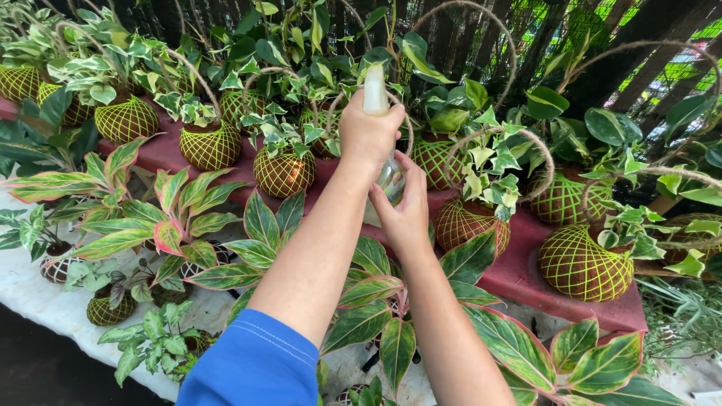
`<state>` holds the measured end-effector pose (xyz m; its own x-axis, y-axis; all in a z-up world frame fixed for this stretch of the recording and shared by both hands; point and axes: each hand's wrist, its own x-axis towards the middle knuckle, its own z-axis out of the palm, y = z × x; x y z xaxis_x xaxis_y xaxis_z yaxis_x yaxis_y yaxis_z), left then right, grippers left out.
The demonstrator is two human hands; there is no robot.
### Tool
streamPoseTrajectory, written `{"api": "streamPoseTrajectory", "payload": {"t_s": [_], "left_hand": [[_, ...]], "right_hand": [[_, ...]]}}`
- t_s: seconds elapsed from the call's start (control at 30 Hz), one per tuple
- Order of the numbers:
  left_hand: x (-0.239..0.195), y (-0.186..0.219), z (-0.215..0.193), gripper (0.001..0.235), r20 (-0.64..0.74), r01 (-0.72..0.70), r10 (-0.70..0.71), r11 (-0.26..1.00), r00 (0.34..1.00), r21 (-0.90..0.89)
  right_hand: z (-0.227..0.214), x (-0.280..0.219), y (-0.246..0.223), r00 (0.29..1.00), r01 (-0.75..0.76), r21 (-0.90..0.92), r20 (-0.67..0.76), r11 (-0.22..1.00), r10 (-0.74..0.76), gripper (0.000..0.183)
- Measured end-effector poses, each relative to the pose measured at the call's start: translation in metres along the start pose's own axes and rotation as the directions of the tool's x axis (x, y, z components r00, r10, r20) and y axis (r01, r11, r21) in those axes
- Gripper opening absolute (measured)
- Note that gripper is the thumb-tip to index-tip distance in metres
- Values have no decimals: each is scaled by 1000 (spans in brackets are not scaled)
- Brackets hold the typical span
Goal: The person uses a spray bottle to mist the leaves of several potted plants arranged on a red shelf. The person moves along the shelf, spraying each plant in sequence.
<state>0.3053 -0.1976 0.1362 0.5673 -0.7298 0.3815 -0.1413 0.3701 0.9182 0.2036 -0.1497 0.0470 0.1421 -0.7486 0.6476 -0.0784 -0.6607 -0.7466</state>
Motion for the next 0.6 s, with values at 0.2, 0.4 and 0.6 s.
{"api": "streamPoseTrajectory", "payload": {"t_s": [0.2,0.4,0.6], "left_hand": [[-23,-6,-5,25,-5,2,-2,999,1000,33],[-37,-12,-6,23,74,13,-23,991,997,130],[-55,-10,-9,26,72,60,-64,996,995,59]], "right_hand": [[0,-21,2,995,-94,-14,-21,996,93,66],[1,-41,2,991,-122,-14,-54,992,121,67],[-2,-57,1,987,-154,26,-33,988,154,68]]}}
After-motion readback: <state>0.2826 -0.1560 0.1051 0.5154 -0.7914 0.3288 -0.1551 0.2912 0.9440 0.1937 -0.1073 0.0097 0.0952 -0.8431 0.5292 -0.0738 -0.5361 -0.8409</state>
